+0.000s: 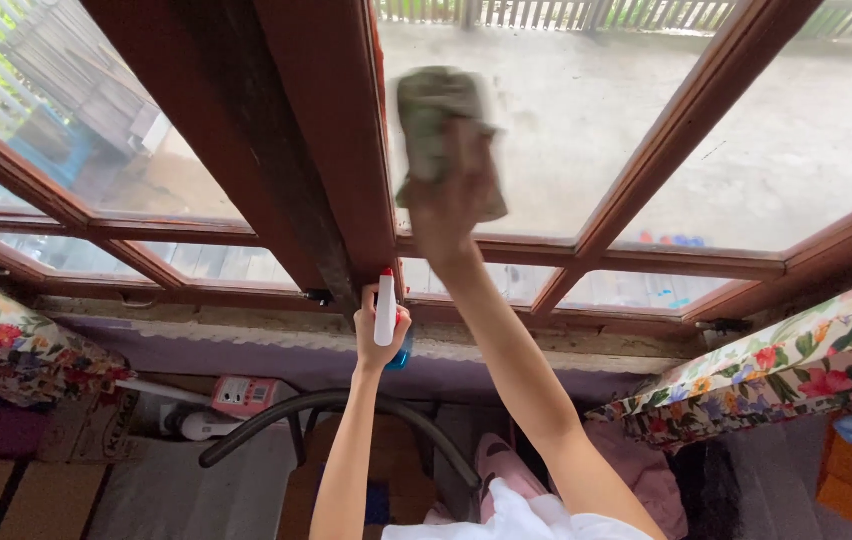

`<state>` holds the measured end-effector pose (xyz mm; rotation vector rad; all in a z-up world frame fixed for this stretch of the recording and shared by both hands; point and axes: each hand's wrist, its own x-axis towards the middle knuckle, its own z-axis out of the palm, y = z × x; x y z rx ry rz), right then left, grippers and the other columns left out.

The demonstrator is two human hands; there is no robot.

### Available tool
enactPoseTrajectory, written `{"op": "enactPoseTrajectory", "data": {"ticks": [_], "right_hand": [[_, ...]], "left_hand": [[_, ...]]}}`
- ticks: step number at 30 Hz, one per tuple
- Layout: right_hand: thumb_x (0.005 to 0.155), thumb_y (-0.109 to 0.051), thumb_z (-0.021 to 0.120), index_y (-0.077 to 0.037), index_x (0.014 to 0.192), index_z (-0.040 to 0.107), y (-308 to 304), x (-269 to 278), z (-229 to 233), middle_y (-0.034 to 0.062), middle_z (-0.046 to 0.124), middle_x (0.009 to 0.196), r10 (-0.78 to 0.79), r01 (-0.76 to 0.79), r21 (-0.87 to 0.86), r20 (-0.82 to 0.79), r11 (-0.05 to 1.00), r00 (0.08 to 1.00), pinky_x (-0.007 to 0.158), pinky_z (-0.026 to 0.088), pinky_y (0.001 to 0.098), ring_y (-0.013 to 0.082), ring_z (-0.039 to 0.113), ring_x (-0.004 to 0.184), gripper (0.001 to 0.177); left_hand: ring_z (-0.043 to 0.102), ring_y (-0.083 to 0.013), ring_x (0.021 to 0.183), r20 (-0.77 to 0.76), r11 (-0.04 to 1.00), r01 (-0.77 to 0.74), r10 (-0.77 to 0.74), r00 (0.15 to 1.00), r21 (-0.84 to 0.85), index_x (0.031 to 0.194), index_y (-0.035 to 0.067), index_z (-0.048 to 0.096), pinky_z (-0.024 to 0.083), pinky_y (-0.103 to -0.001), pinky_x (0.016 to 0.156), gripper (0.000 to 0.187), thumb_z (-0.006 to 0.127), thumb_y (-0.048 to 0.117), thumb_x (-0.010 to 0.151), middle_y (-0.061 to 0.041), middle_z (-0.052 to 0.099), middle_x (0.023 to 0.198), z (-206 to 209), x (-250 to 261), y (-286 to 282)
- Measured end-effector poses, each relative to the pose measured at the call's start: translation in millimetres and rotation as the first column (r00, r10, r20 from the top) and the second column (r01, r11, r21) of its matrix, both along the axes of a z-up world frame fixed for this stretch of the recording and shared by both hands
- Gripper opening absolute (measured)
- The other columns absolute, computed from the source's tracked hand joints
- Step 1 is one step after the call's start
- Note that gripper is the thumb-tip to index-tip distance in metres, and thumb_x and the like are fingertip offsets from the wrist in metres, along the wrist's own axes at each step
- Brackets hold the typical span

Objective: The person stands on a chair and cleans a multi-pane window using a spray bottle and a cloth. They repeatedly spray the glass and wipe the surface and frames, moving across different panes throughout the clip.

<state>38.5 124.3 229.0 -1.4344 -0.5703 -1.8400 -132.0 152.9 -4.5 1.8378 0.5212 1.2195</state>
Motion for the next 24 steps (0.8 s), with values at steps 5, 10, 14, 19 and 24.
{"op": "enactPoseTrajectory", "data": {"ticks": [5, 10, 14, 19, 24], "right_hand": [[0.095, -0.022, 0.061, -0.011, 0.116, 0.077, -40.0, 18.9, 25.1, 0.0103, 0.064, 0.114, 0.063, -0.061, -0.057, 0.028, 0.996, 0.998, 0.096, 0.053, 0.0438, 0.0312, 0.061, 0.104, 0.029], [0.104, -0.017, 0.057, -0.019, 0.133, 0.061, -83.8, 5.5, 54.6, 0.0092, 0.052, 0.128, 0.21, -0.198, 0.116, -0.099, 0.973, 0.973, 0.1, 0.051, 0.0448, 0.0288, 0.054, 0.113, 0.029], [0.094, -0.02, 0.078, -0.016, 0.133, 0.052, -25.8, -17.4, 49.9, 0.0016, 0.058, 0.128, 0.418, -0.405, 0.138, -0.08, 0.904, 0.905, 0.097, 0.055, 0.0375, 0.0243, 0.056, 0.115, 0.046], [0.084, -0.022, 0.077, -0.008, 0.112, 0.073, -41.1, 16.6, 34.4, 0.0032, 0.066, 0.119, 0.157, -0.136, -0.189, 0.098, 0.973, 0.983, 0.085, 0.056, 0.0402, 0.0298, 0.057, 0.107, 0.032], [0.107, -0.015, 0.042, -0.021, 0.123, 0.081, -122.2, 26.4, 59.4, 0.0135, 0.048, 0.131, -0.063, 0.066, -0.156, 0.021, 0.986, 0.998, 0.1, 0.046, 0.0503, 0.0342, 0.047, 0.116, 0.042]], "left_hand": [[0.071, -0.0354, 0.059, 0.015, 1.0, 0.0, 0.0, 1.0, -0.008, 0.122, 0.006, 0.052, 0.055, -0.039, 0.061, 0.055, 0.071, 0.004, 0.071, -0.02, 0.068, 0.066, -6.6, 1.0, 5.7], [0.071, -0.0268, 0.061, -0.019, 0.999, 0.05, -0.05, 0.999, -0.022, 0.125, 0.006, 0.05, 0.058, -0.034, 0.065, 0.051, 0.071, 0.01, 0.078, -0.01, 0.072, 0.071, 1.5, -1.4, 12.0], [0.069, -0.0446, 0.062, -0.006, 0.999, -0.026, 0.026, 1.0, 0.044, 0.122, 0.004, 0.052, 0.051, -0.046, 0.058, 0.054, 0.071, 0.006, 0.071, -0.024, 0.066, 0.066, 3.5, -2.0, 2.8], [0.071, -0.027, 0.062, -0.003, 0.998, 0.057, -0.057, 0.998, 0.027, 0.124, 0.006, 0.049, 0.057, -0.037, 0.07, 0.054, 0.071, 0.004, 0.074, -0.01, 0.073, 0.07, -14.2, 0.8, 7.7], [0.072, -0.0281, 0.065, 0.013, 0.999, 0.036, -0.036, 0.999, 0.03, 0.126, 0.006, 0.048, 0.056, -0.037, 0.071, 0.057, 0.074, 0.004, 0.075, -0.01, 0.074, 0.073, -19.9, 2.6, 13.9]]}}
